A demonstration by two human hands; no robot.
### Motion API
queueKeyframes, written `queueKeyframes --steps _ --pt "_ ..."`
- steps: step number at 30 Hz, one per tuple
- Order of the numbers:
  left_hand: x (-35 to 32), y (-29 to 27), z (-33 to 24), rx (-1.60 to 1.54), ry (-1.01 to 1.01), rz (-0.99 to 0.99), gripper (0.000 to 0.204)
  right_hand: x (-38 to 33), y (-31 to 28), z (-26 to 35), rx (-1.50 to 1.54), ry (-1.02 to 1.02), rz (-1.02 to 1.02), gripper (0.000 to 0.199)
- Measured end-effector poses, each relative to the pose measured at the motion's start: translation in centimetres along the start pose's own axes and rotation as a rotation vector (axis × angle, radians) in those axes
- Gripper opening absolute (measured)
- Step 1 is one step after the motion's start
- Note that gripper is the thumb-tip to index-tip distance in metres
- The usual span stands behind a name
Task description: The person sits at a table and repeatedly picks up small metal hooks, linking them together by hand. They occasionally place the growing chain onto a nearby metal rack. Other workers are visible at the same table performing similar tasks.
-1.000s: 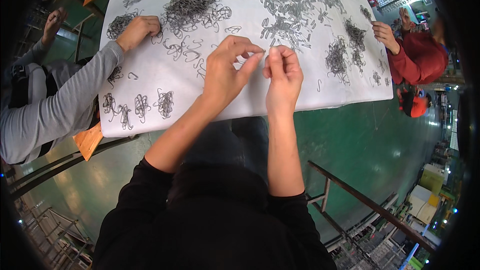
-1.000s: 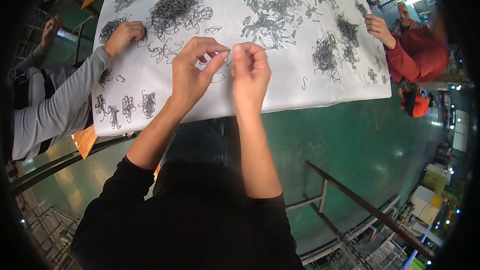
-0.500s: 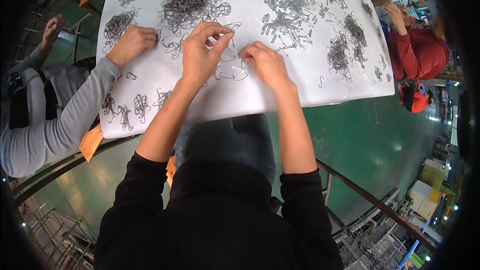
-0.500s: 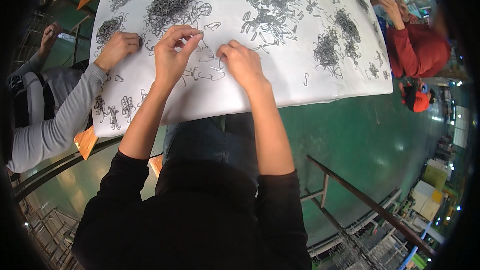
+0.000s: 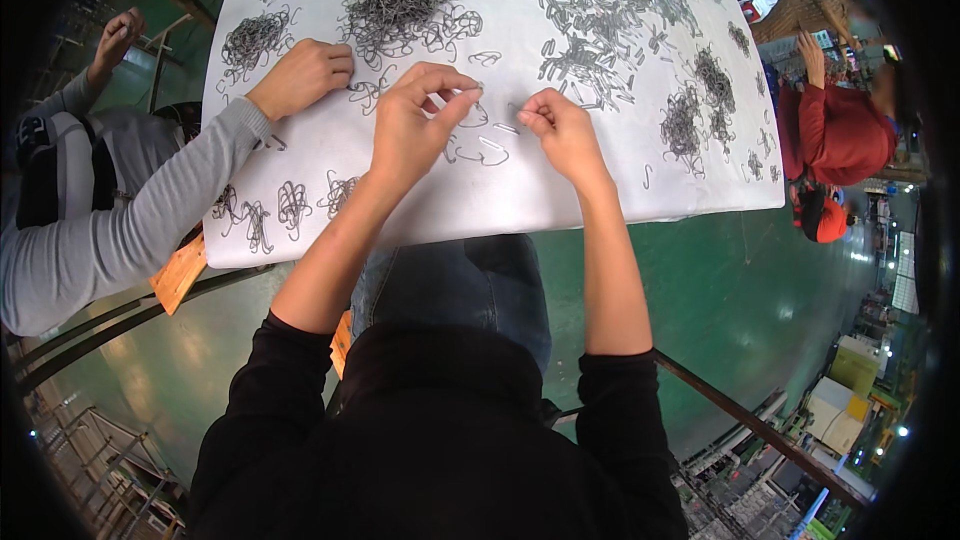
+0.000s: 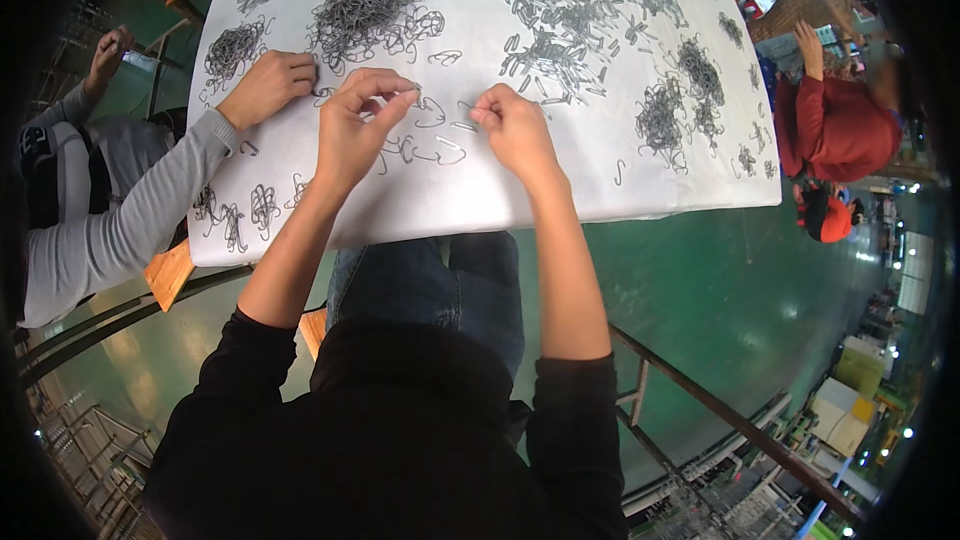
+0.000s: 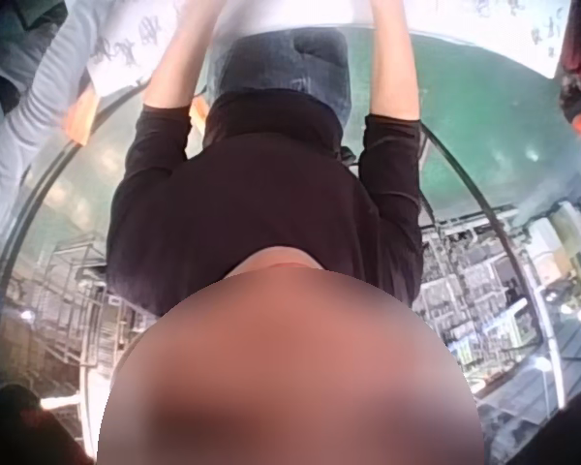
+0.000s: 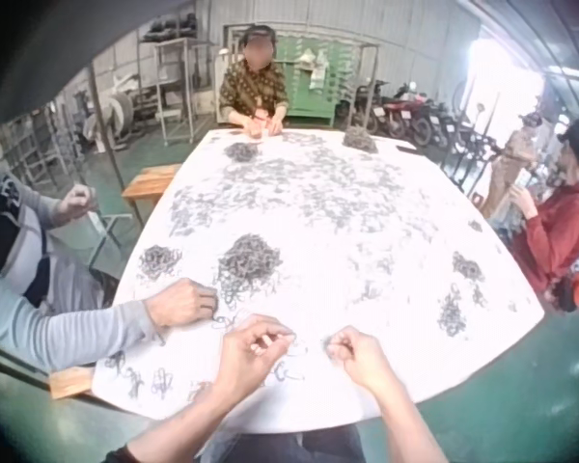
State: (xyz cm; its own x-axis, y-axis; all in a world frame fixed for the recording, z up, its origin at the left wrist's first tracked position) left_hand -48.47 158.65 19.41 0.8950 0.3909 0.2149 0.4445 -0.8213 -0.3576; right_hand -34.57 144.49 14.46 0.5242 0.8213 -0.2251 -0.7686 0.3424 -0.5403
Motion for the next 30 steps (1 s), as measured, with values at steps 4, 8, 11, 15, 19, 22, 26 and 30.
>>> queueKeyframes --steps 4,8,11,15,19,22,26,30 --pt "-0.3 1.3 -0.9 -0.035 0.047 0.013 0.011 -2.9 -0.1 2.7 0.450 -0.061 -0.134 0.014" --pt "-0.6 2.4 -2.1 -0.037 0.060 0.022 0.011 -5.6 0.0 4.8 0.727 -0.050 -0.222 0.017" --pt "-0.5 2.9 -2.9 -0.040 0.085 0.035 0.011 -6.4 -0.3 5.3 0.754 -0.061 -0.273 0.019" --pt "-0.5 3.4 -4.0 -0.010 0.109 0.044 0.010 -6.6 -0.8 5.0 0.712 -0.087 -0.353 0.019" --pt "-0.3 4.1 -4.6 0.004 0.126 0.061 0.010 -6.9 -1.1 4.7 0.732 -0.153 -0.419 0.019" --pt "-0.1 4.8 -4.1 -0.008 0.140 0.071 0.010 -7.1 -1.2 4.6 0.781 -0.211 -0.471 0.016" --pt "1.4 4.9 -0.7 0.135 0.070 0.154 0.011 -7.7 -2.0 4.3 0.797 -0.250 -0.516 0.013" --pt "1.5 7.4 1.9 0.511 0.205 0.311 0.013 -8.2 -2.7 3.8 0.773 -0.222 -0.547 0.013"
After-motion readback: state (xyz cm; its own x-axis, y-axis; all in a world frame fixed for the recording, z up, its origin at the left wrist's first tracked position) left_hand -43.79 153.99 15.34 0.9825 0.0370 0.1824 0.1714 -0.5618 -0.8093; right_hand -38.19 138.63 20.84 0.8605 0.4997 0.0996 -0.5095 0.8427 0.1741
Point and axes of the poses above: each hand's wrist, its own x-axis towards the middle knuckle, its own y-axis out of the palm, z = x × y, the point moved 7 cm from there along x, towards the middle knuckle, and after that the axes turned 15 degrees about z, right-handed, at the moved point
